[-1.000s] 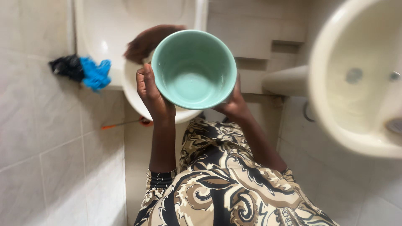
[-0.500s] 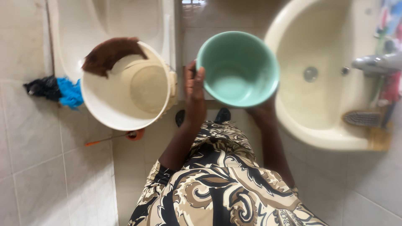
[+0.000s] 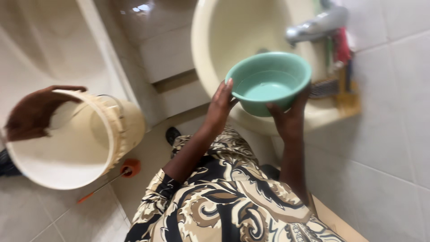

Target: The person rinses a cloth and then repeatedly fills a bowl with water from a sink faucet and pours it into a white bucket containing other items.

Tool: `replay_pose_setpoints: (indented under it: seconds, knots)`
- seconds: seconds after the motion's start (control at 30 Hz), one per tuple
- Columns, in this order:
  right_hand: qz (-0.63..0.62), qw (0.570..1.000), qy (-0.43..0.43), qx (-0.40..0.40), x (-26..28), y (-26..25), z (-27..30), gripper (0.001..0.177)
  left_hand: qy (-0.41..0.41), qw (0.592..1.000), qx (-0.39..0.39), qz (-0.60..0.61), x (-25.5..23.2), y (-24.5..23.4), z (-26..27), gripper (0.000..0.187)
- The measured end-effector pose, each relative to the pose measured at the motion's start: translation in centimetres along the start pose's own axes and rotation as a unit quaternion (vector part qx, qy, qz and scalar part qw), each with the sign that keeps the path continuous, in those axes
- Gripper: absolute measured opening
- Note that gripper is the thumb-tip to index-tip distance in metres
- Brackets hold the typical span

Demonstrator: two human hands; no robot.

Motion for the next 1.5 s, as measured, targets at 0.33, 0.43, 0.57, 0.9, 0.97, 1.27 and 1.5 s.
replay_pose_setpoints:
  seconds: [0.33, 0.43, 0.57, 0.9, 0.97, 1.27, 1.5]
  knots:
    - [0.136, 0.989, 0.061, -0.01, -0.9, -2.4, -3.2, 0.097, -0.218, 0.964, -0.038, 0.145, 8.6, 1.6, -0.5, 0.065]
    - [0.147, 0.986, 0.072, -0.004, -2.3, -2.1, -4.3, 0.097, -0.226, 0.961, -0.058, 0.152, 9.5, 1.0, -1.2, 0.064]
    - [0.058, 0.995, 0.073, 0.022, -4.6, -0.9, -5.0, 0.102, -0.205, 0.968, -0.089, 0.118, 9.5, -0.3, -2.7, 0.061]
    - [-0.142, 0.974, 0.133, 0.119, -9.3, 1.3, -1.8, 0.121, 0.026, 0.994, -0.091, 0.046, 3.1, -1.6, -3.7, 0.056]
    - [-0.133, 0.97, 0.16, 0.127, -9.6, 2.0, -1.0, 0.124, 0.063, 0.994, -0.082, 0.047, 0.9, -1.3, -2.9, 0.06]
    - [-0.147, 0.974, 0.046, 0.169, -1.2, 4.5, 0.3, 0.127, 0.183, 0.98, -0.055, 0.053, -8.9, -1.9, 2.3, 0.065]
    - [-0.045, 0.966, -0.152, 0.204, 7.6, 11.0, 1.6, 0.143, 0.234, 0.961, -0.148, -0.015, -15.8, -8.2, 11.0, 0.069]
Point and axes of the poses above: each hand's wrist, its own z-axis away from the middle knuckle, its own y-axis out of the palm, x = y × z, the point moved 9 cm from there along -z, towards the middle knuckle, and after that the axes turned 11 degrees about y, right-handed, at the moved point
